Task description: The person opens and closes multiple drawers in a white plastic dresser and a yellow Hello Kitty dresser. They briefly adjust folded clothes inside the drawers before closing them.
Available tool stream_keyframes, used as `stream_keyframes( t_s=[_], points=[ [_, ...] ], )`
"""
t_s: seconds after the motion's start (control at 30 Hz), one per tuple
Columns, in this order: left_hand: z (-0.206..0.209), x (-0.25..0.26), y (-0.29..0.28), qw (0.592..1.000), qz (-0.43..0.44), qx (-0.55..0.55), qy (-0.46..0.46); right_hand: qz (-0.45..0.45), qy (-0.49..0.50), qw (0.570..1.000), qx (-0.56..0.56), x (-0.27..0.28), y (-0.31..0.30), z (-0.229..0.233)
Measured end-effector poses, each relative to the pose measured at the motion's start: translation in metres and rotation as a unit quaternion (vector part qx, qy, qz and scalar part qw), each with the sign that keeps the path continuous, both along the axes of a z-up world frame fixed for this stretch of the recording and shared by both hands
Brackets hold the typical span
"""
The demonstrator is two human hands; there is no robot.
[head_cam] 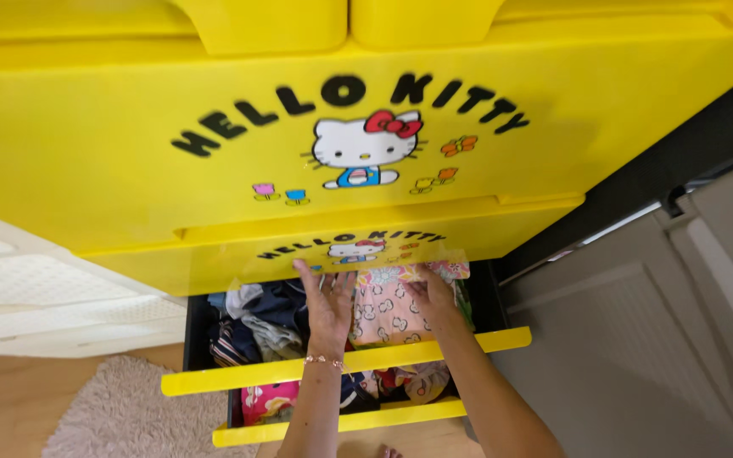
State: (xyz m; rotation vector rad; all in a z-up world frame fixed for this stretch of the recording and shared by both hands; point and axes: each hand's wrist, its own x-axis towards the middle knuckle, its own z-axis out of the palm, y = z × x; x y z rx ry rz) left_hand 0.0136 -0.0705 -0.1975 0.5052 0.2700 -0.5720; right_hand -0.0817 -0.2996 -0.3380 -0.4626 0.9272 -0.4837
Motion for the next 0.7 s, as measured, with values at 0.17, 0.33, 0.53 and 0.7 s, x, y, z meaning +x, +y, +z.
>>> stream_keyframes(
  t_s=[0.17,0.33,0.53,0.7],
  points=[
    [-0.022,0.003,-0.007,0.997,-0.002,0.046,-0.054,0.036,0.023,0.997,-0.057,-0.012,0.003,-0.005],
    [-0.026,-0.014,-0.004,0.995,0.010,0.063,-0.070,0.026,0.064,0.998,-0.002,-0.032,0.028,0.007],
    [-0.021,-0.022,0.001,0.995,0.013,0.087,-0.049,0.074,-0.005,0.997,-0.033,-0.062,0.056,0.061],
    [-0.001,-0.035,0.017,0.975,-0.035,0.194,-0.102,0.086,-0.006,0.994,-0.072,-0.108,0.109,0.112]
  ],
)
